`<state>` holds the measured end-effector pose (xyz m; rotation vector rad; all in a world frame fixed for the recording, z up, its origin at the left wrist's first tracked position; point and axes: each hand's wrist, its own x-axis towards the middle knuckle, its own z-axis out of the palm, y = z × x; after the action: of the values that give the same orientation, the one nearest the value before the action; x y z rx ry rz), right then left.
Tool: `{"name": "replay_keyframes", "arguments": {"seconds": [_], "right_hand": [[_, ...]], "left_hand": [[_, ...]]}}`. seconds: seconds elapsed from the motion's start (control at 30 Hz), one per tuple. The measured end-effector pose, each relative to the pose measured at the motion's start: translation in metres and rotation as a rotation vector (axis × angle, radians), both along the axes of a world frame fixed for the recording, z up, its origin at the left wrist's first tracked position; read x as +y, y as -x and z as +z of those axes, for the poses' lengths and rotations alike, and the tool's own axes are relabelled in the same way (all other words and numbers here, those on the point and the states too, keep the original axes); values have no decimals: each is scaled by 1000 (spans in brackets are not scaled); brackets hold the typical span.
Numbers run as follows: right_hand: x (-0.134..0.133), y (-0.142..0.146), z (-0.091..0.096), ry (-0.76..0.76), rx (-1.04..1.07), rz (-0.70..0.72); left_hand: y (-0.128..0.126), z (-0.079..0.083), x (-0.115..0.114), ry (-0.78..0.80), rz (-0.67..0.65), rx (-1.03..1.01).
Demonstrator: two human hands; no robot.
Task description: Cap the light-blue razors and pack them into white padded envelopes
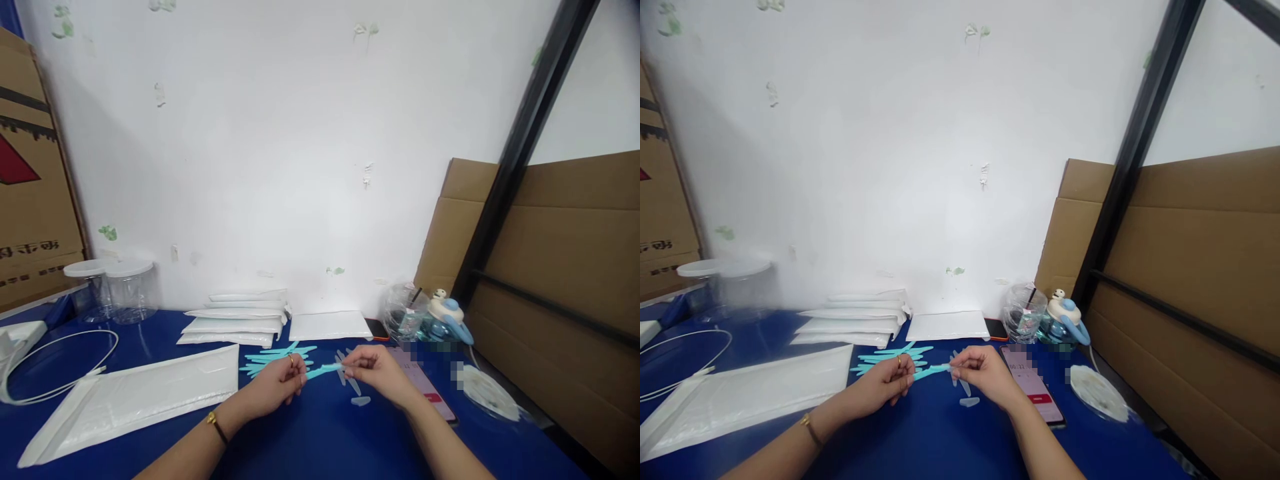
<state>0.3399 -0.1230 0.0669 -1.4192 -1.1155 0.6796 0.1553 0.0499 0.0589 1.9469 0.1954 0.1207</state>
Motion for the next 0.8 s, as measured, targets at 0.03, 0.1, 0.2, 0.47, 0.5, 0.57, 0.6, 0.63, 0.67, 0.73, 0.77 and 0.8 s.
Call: {"name": "replay_keyframes", "arguments": {"seconds": [0.03,0.1,0.2,0.47,0.5,0.57,0.6,0.63,0.67,0.73,0.77,0.8], "right_hand": [[1,2,-1,9,-9,8],[3,6,-5,40,-15,21],[3,8,-7,97,-11,53],[-17,-5,15,183,-447,34],[-19,-8,16,225,-493,27],[-24,-13,14,323,-562,39],[-25,-15,13,372,-596,52],[-26,-16,11,414,-633,69],[-26,-17,9,444,-671,85],[-25,-15,5,473,-733,110],[-24,-13,4,477,-756,114],[-23,-11,3,474,-773,115]], "left_hand": [[0,-1,-1,4,-5,-6],[0,-1,-3,7,-23,3],[2,1,-10,-7,-56,68],[13,11,-10,-616,25,90],[14,11,-4,-694,82,83],[14,10,8,-822,189,89],[14,9,14,-867,227,97],[14,9,20,-902,251,104],[14,9,24,-926,260,113],[14,9,28,-958,251,128],[13,9,29,-973,243,132],[13,10,28,-987,235,136]]}}
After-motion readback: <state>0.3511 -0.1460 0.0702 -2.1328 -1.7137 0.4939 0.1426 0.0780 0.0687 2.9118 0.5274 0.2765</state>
